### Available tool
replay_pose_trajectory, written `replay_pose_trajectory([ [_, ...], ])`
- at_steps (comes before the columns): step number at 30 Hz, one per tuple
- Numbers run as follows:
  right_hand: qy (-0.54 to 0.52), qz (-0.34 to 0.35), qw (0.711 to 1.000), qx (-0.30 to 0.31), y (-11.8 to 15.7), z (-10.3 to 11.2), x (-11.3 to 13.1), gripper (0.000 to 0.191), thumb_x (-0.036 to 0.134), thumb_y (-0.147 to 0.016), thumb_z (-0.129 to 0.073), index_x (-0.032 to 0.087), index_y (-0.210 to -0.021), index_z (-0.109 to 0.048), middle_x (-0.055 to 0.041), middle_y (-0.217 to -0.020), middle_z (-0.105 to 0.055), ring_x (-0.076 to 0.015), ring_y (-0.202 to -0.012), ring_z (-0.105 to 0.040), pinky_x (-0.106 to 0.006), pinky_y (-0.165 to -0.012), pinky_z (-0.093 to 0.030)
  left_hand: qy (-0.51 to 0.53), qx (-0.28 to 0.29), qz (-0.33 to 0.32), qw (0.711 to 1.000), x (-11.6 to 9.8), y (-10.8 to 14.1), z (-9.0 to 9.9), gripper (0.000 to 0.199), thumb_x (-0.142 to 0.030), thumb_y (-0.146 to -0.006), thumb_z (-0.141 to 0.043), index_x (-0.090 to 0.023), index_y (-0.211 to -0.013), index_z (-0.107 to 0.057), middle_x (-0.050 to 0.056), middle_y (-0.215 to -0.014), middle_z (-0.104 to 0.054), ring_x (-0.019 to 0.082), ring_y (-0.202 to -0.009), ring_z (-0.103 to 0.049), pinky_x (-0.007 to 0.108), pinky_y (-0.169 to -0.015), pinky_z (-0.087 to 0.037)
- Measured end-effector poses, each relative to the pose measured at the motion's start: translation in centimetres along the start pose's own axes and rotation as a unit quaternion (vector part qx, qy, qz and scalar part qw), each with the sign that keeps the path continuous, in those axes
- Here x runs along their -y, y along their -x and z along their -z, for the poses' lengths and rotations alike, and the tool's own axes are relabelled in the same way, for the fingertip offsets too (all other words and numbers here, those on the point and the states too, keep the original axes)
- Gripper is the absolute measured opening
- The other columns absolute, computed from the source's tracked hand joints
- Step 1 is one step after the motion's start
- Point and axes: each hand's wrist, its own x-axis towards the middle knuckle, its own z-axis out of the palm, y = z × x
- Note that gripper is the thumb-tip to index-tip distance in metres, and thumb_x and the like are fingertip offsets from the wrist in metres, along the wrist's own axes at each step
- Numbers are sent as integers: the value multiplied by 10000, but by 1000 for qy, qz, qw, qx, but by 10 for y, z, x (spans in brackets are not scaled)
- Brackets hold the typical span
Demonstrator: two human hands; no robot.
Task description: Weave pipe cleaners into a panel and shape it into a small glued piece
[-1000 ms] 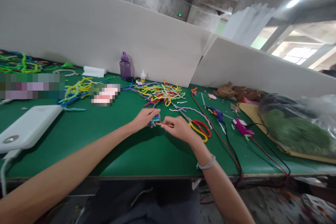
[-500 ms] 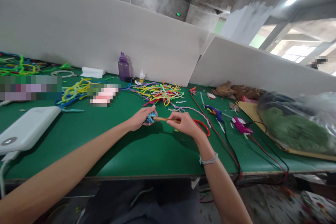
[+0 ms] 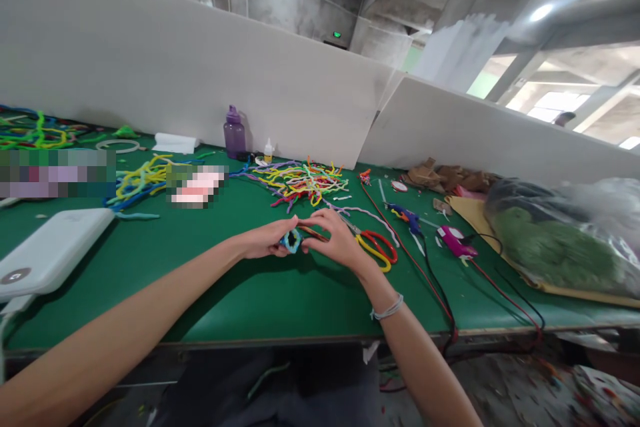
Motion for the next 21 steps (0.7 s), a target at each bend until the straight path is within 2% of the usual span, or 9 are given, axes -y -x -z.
replay_pose_trajectory([
  [3, -65, 43, 996, 45, -2, -5, 12, 463, 384, -689, -667, 231, -1112, -558, -72, -1150, -505, -191, -1095, -451, -338, -938, -353, -14, -27, 20, 999, 7, -2, 1, 466, -607, -741, -480, -147, -794, -540, -28, -506, -450, 34, -374, -277, 146, -354, -168],
  [5, -85, 43, 994, 52, -3, -10, 16, 483, 381, -665, -683, 224, -1104, -558, -85, -1196, -478, -207, -1138, -426, -351, -959, -337, -10, -47, 20, 999, 9, -4, 2, 476, -619, -709, -512, -151, -789, -535, -48, -492, -414, 37, -371, -305, 140, -349, -191],
  [7, -99, 33, 994, 35, -3, -13, 16, 482, 365, -655, -690, 213, -1092, -553, -93, -1197, -479, -212, -1136, -431, -354, -952, -344, 1, -60, 3, 998, 9, -5, 2, 481, -618, -713, -508, -153, -832, -541, -43, -525, -438, 39, -382, -336, 137, -349, -215],
  [11, -108, -39, 992, -45, -4, -14, 12, 398, 324, -692, -652, 194, -1050, -536, -73, -1044, -556, -185, -988, -510, -325, -828, -427, 25, -52, -47, 997, 4, -6, 2, 393, -503, -751, -558, -146, -913, -547, 6, -652, -539, 75, -514, -493, 149, -410, -330],
  [14, -152, -108, 980, -61, -4, -12, 8, 388, 337, -714, -622, 199, -1063, -521, -61, -1021, -555, -167, -926, -532, -265, -689, -467, 17, -46, -65, 997, 2, -6, 1, 326, -419, -768, -581, -121, -897, -561, 65, -744, -597, 128, -680, -586, 174, -493, -411],
  [17, -239, -135, 961, -34, -4, -8, 5, 435, 345, -704, -634, 215, -1102, -517, -54, -1066, -537, -162, -932, -539, -239, -653, -481, 13, -70, -77, 995, 4, -8, 2, 331, -435, -795, -538, -109, -853, -565, 74, -730, -615, 135, -676, -606, 191, -505, -445],
  [21, -360, -137, 922, 34, -2, 0, 1, 449, 339, -752, -587, 257, -1186, -508, -56, -1174, -473, -150, -897, -555, -224, -593, -505, -3, -77, -96, 992, 4, -8, 1, 286, -383, -785, -574, -128, -911, -545, 41, -691, -626, 116, -610, -609, 197, -522, -476],
])
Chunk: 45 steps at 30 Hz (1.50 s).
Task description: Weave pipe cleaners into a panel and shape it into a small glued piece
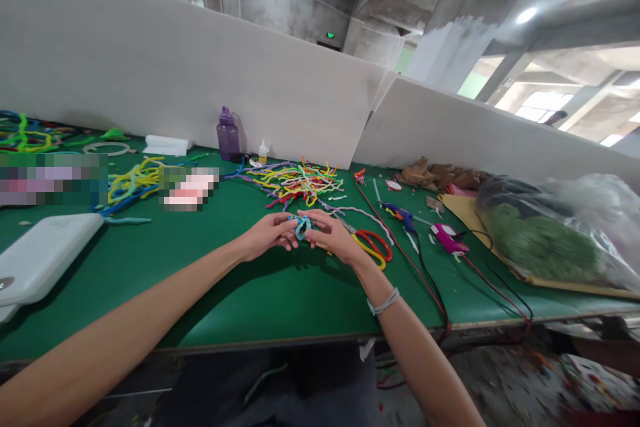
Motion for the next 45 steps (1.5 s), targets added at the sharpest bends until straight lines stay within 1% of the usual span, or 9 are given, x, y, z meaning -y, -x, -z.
replay_pose_trajectory([
  [3, -70, -15, 996, 48, 1, 5, 2, 432, 327, -767, -572, 275, -1193, -517, -46, -1256, -404, -148, -924, -560, -256, -675, -535, -4, -10, -6, 1000, -1, 1, -1, 266, -383, -807, -546, -135, -901, -524, 18, -619, -615, 94, -528, -588, 194, -524, -484],
  [7, -118, -16, 992, 42, 2, 6, 3, 386, 304, -757, -592, 259, -1139, -561, -39, -1262, -385, -167, -982, -552, -288, -756, -539, 11, 6, -2, 1000, -3, 3, 0, 260, -362, -817, -540, -138, -946, -507, 33, -670, -636, 96, -550, -605, 197, -547, -499],
  [12, -114, -18, 993, 3, 1, 1, 1, 335, 328, -733, -616, 218, -1050, -613, -52, -1204, -424, -149, -887, -571, -277, -711, -553, 10, 32, -4, 999, -4, 4, -1, 289, -343, -811, -555, -135, -1004, -496, 45, -707, -648, 99, -585, -618, 205, -588, -511],
  [25, -83, 25, 993, -83, -3, -14, -7, 259, 321, -730, -597, 189, -953, -608, -61, -1062, -498, -131, -720, -571, -203, -422, -504, -73, -46, -67, 994, 5, 0, -12, 257, -384, -787, -563, -152, -837, -464, -3, -594, -618, 117, -500, -596, 223, -494, -491],
  [30, -65, 16, 993, -93, -3, -13, -8, 271, 350, -732, -592, 196, -955, -599, -61, -1067, -499, -135, -736, -565, -188, -406, -470, -56, -45, -68, 995, 5, 0, -15, 268, -390, -792, -553, -159, -888, -461, -4, -649, -615, 120, -536, -603, 256, -526, -514],
  [33, -38, 20, 995, -93, -3, -7, -5, 255, 349, -717, -616, 193, -918, -620, -49, -987, -517, -139, -781, -545, -186, -468, -461, -37, -39, -71, 996, 4, 1, -16, 283, -390, -774, -577, -169, -911, -464, -14, -666, -592, 118, -557, -597, 266, -534, -518],
  [35, -16, 23, 995, -95, -4, -4, -3, 220, 344, -711, -626, 183, -862, -641, -27, -859, -527, -121, -748, -519, -186, -512, -441, -27, -46, -73, 996, 4, 0, -16, 289, -387, -758, -598, -173, -902, -467, -32, -631, -559, 95, -511, -560, 233, -493, -492],
  [39, -47, -18, 995, -88, -4, -3, -3, 237, 354, -713, -621, 174, -866, -637, 22, -665, -491, -63, -542, -422, -177, -457, -349, -15, -37, -68, 997, 3, 1, -16, 271, -383, -763, -597, -175, -878, -465, -55, -572, -495, 53, -435, -467, 162, -402, -384],
  [45, -54, -21, 994, -91, -3, -10, -8, 260, 353, -712, -611, 177, -904, -624, 11, -696, -531, -86, -601, -463, -191, -507, -381, -11, -25, -42, 999, 3, 3, -16, 290, -368, -733, -637, -173, -820, -441, -60, -587, -473, 33, -433, -426, 140, -383, -328],
])
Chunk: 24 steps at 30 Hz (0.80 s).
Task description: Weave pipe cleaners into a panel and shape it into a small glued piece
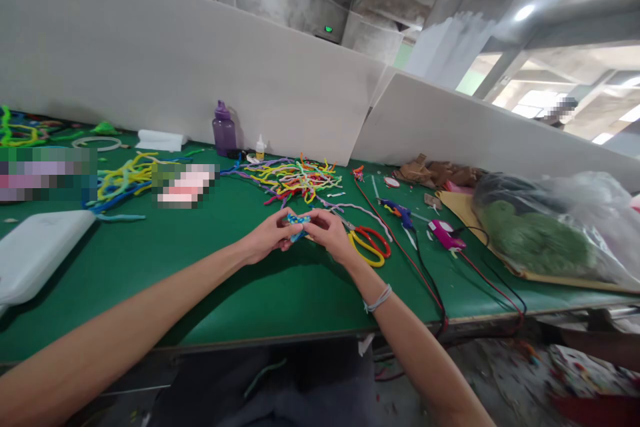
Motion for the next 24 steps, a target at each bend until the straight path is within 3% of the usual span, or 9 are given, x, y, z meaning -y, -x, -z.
replay_pose_trajectory([
  [8, -12, -9, 998, -60, -1, -1, -1, 164, 314, -708, -596, 174, -791, -580, 30, -633, -525, -77, -536, -447, -189, -489, -364, -51, -6, 0, 999, 2, -1, -3, 340, -335, -717, -645, -180, -953, -457, -45, -610, -520, 86, -522, -517, 192, -452, -426],
  [16, -127, -84, 987, -40, -1, -1, -5, 161, 307, -661, -617, 178, -726, -548, 65, -547, -479, -42, -433, -384, -162, -424, -327, -110, 9, -29, 993, -2, 0, 1, 294, -351, -719, -625, -142, -882, -497, -23, -620, -556, 106, -533, -545, 242, -502, -484],
  [20, -127, -91, 987, -36, 0, -1, -5, 174, 313, -660, -626, 180, -723, -534, 68, -525, -474, -41, -422, -382, -155, -401, -298, -113, 24, -32, 993, -4, 1, 1, 271, -359, -732, -607, -137, -859, -518, -10, -624, -565, 108, -529, -549, 244, -505, -484],
  [24, -97, -68, 993, -13, 0, 0, 0, 223, 365, -690, -617, 184, -801, -550, 65, -528, -486, -42, -401, -375, -151, -356, -254, -125, -2, -39, 991, -6, 0, 1, 294, -353, -713, -626, -135, -881, -522, -24, -586, -553, 104, -497, -536, 233, -478, -469],
])
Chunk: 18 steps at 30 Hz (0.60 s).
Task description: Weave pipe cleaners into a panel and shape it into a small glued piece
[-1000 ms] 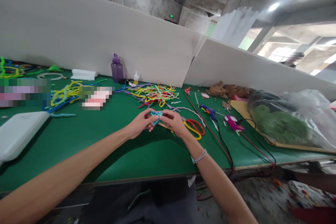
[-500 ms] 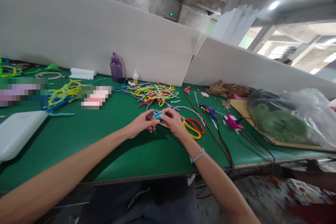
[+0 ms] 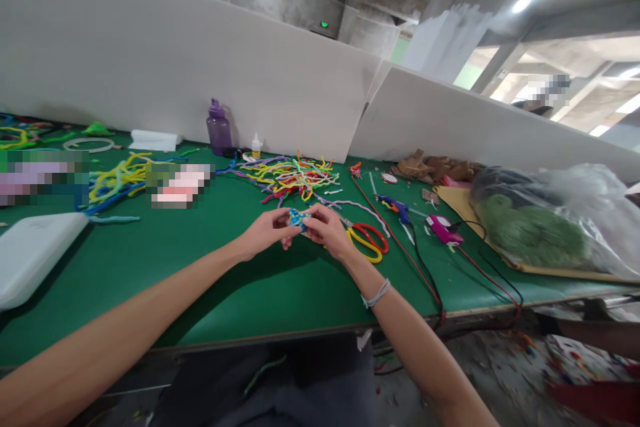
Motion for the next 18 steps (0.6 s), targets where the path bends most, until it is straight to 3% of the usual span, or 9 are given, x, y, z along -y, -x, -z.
replay_pose_trajectory([
  [15, 46, 23, 998, -29, -1, -3, -4, 245, 403, -708, -608, 165, -746, -562, 61, -485, -469, -51, -406, -406, -161, -363, -286, -12, -1, -2, 1000, 1, 2, -2, 259, -397, -786, -548, -141, -811, -518, -27, -551, -528, 97, -461, -529, 206, -424, -457],
  [18, 41, 35, 998, -39, -2, -3, -4, 243, 405, -711, -605, 169, -734, -556, 57, -496, -475, -53, -416, -410, -165, -371, -292, 1, 2, -4, 1000, 3, 0, -2, 272, -391, -795, -535, -130, -871, -531, -18, -592, -535, 96, -485, -546, 208, -448, -477],
])
